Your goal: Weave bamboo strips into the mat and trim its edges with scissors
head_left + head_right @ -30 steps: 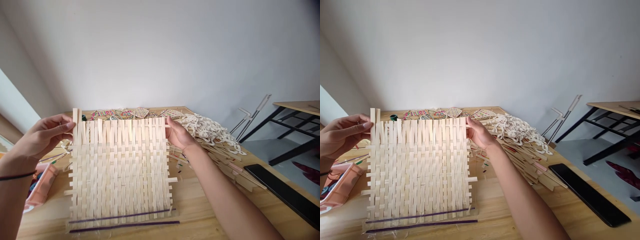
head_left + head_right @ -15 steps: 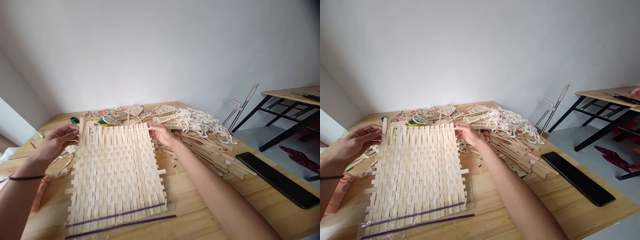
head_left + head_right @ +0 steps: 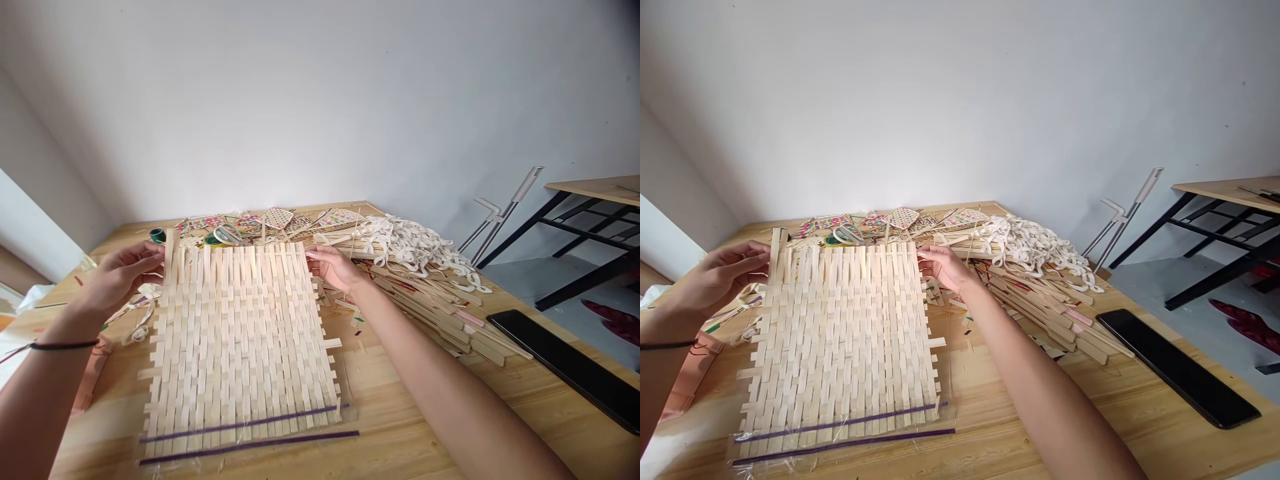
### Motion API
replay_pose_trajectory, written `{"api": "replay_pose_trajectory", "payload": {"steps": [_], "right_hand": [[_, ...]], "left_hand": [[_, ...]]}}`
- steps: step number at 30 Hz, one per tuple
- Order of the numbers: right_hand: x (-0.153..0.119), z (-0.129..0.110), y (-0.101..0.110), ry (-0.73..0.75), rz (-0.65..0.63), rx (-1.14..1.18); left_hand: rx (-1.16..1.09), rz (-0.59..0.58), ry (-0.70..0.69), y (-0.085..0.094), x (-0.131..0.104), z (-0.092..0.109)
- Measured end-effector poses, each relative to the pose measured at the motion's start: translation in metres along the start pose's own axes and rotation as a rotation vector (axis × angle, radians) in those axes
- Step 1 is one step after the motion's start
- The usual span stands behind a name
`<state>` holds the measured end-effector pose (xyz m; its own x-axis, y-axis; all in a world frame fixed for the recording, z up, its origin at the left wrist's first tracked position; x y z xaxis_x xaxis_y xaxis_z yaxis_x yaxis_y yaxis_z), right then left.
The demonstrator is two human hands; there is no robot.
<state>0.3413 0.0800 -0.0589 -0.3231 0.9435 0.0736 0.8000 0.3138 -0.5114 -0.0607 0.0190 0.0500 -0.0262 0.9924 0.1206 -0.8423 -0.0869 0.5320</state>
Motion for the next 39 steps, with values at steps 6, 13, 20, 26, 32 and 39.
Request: {"api": "replay_pose_trajectory", "payload": {"steps": [6,13,20,26,32,39], "right_hand": [[-0.001,-0.003,-0.004,-0.004,0.046,0.044],[-0.002,-0.005,-0.01,-0.008,0.015,0.039],[-0.001,-0.003,-0.006,-0.016,0.053,0.062],[-0.003,-0.006,-0.009,-0.022,0.011,0.039],[-0.004,-0.007,-0.008,-0.033,-0.005,-0.014],[-0.004,-0.003,-0.002,-0.064,-0.027,-0.057]], "left_hand": [[0.006,0.021,0.022,0.0,-0.001,0.003],[-0.001,0.002,0.015,-0.001,0.001,-0.001],[-0.013,-0.036,0.059,0.0,0.002,-0.007],[0.044,-0.077,0.064,-0.003,0.0,-0.006],[0.067,-0.086,0.083,-0.004,0.0,-0.006],[0.102,-0.125,0.067,-0.003,0.01,-0.022]]}}
Point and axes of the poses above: each hand's wrist, its own x-axis towards the middle knuckle, its own y-axis out of the back of the hand, z = x × y, the point moved 6 cm from there along x, towards the middle knuckle, and after that the axes turned 14 degrees about x, right-handed, at the moved point
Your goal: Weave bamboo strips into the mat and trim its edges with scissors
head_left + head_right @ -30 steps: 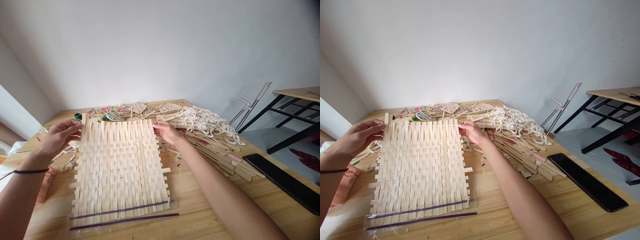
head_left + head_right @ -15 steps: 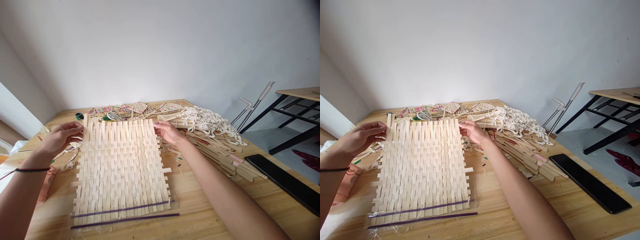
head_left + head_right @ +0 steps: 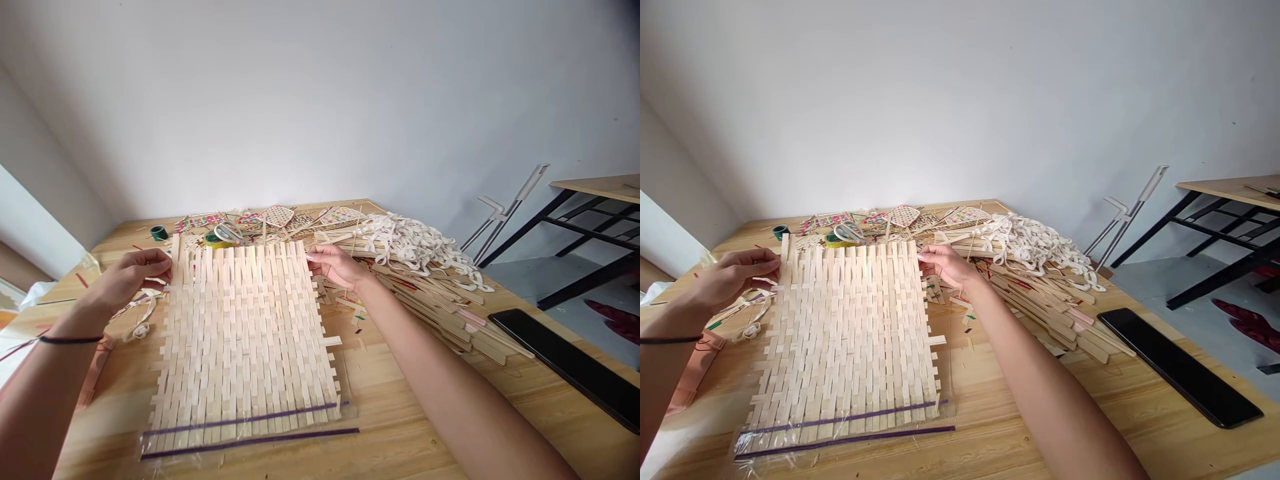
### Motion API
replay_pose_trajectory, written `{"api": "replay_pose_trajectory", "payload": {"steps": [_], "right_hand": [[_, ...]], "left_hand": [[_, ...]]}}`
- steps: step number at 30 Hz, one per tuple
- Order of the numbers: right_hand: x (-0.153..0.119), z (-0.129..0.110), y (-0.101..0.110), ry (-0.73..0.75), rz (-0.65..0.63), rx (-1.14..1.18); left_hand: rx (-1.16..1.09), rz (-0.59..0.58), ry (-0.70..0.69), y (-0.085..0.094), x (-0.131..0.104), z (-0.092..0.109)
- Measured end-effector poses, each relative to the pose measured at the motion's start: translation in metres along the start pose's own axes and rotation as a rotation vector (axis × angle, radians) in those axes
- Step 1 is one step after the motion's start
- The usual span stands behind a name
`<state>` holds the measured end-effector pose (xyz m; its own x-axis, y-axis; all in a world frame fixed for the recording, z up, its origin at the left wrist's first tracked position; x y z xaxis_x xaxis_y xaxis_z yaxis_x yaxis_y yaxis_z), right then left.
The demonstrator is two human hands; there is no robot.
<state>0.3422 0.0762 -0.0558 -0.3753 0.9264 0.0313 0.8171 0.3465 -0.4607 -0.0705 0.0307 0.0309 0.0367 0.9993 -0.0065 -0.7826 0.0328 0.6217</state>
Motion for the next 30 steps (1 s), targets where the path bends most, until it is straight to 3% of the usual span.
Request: {"api": "replay_pose_trajectory", "payload": {"steps": [12,24,30], "right_hand": [[-0.002,0.004,-0.002,-0.084,-0.087,-0.054],[0.0,0.016,0.006,-0.144,-0.048,-0.114],[0.001,0.021,0.009,-0.181,-0.044,-0.112]], "left_hand": [[0.051,-0.058,0.044,-0.008,0.006,-0.008],[0.16,-0.132,0.045,-0.023,0.008,-0.008],[0.241,-0.141,0.067,-0.03,0.013,-0.02]]}}
Point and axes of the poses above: each hand's wrist, its own x-axis towards the middle knuckle, its own y-axis out of the back of the hand, z = x × y, the point moved 6 cm from there along x, towards the middle knuckle, and after that the axes turned 14 degrees about x, right-handed, at the moved point
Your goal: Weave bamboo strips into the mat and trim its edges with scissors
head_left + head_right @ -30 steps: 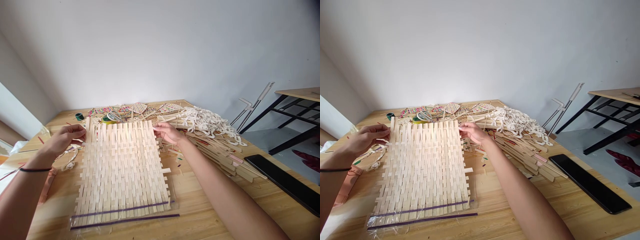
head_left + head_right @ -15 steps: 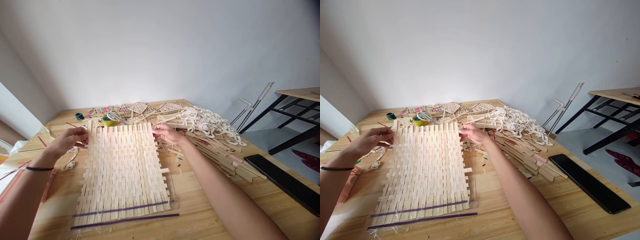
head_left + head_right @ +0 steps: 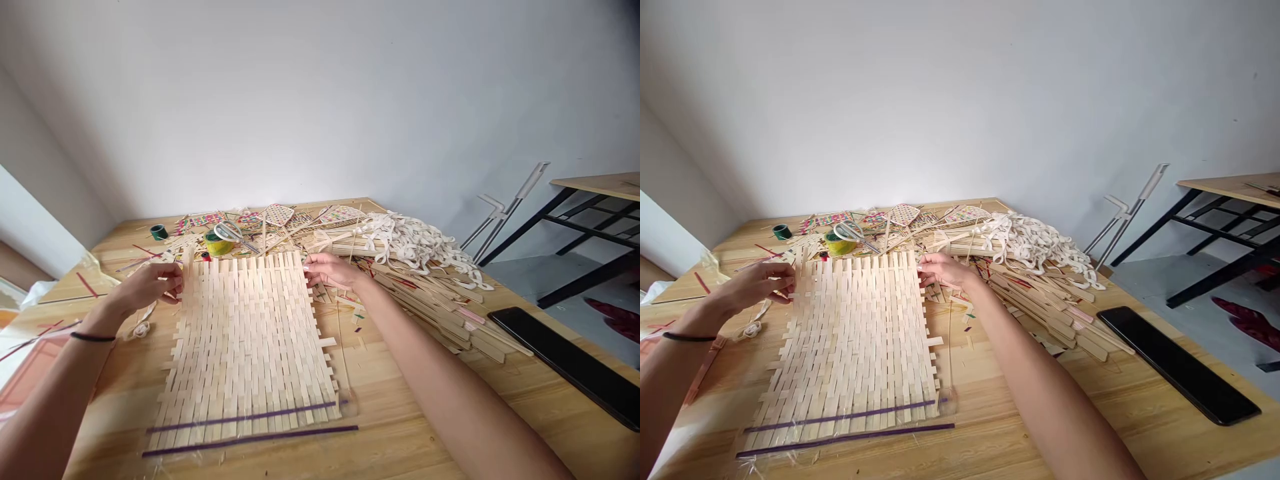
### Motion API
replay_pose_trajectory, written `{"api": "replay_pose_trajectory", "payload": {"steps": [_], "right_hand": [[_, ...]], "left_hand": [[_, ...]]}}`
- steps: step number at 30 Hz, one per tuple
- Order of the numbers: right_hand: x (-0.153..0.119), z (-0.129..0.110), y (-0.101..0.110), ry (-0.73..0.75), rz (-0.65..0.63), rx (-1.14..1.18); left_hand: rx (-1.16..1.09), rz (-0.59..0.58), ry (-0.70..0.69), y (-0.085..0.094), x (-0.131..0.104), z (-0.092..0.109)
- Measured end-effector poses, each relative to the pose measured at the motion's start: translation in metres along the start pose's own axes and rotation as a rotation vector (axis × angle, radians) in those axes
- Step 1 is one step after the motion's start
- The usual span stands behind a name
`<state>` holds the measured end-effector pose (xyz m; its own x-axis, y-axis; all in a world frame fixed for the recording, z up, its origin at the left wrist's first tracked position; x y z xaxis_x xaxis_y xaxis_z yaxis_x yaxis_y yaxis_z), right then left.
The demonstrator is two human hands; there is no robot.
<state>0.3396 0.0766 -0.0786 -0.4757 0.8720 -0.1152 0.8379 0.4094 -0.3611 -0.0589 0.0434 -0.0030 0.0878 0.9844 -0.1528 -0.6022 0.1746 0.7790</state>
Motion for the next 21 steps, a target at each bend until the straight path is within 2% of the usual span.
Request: {"api": "replay_pose_trajectory", "payload": {"steps": [7,14,18,21], "right_hand": [[0.002,0.009,0.001,-0.035,0.155,-0.029],[0.004,0.014,0.0,-0.007,0.195,-0.037],[0.007,0.016,0.001,0.014,0.231,-0.065],[0.008,0.017,0.001,0.039,0.228,-0.061]], "left_hand": [[0.028,0.131,0.103,-0.015,0.012,-0.014],[0.017,0.275,0.113,-0.027,0.023,-0.03],[-0.071,0.383,0.083,-0.032,0.023,-0.034],[-0.215,0.412,0.095,-0.04,0.016,-0.037]]}}
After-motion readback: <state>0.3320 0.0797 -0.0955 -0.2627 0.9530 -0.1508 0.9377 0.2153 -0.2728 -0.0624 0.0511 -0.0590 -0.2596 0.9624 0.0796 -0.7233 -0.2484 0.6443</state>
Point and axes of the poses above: each hand's wrist, its own x-axis towards the middle knuckle, its own y-axis out of the back of the hand, z = x × y, the point moved 6 cm from there along x, towards the middle knuckle, and after that the axes turned 14 degrees about x, right-handed, at the moved point
